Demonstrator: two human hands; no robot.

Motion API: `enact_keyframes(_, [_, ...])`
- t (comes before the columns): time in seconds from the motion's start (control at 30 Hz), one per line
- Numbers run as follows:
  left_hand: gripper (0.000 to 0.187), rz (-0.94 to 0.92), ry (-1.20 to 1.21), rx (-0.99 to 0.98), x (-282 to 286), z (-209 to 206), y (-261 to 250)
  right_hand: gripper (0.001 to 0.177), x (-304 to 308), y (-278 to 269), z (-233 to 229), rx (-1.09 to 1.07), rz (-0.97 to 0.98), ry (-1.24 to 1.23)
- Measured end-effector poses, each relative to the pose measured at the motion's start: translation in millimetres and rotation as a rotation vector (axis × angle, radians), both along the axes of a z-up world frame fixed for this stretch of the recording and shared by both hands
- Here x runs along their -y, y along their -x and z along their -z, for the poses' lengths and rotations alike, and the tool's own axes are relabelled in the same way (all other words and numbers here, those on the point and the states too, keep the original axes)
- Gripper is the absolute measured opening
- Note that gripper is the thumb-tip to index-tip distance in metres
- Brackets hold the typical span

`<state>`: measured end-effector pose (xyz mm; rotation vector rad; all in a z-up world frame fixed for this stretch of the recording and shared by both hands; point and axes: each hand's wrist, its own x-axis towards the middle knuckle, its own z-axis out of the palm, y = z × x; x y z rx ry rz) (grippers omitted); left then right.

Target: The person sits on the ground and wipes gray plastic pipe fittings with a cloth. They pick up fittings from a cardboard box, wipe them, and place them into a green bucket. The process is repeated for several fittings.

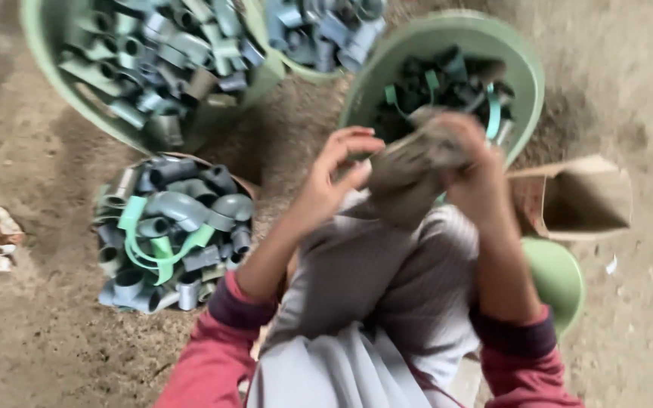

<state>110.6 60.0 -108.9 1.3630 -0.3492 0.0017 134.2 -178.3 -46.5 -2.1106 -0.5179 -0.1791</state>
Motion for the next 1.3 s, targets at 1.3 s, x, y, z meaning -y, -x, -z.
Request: enact_keyframes(1.3, [0.052,-0.177,-0.229,0.387,81,-113,52,0.040,-5,83,-26,-0.187,0.193,-0.801])
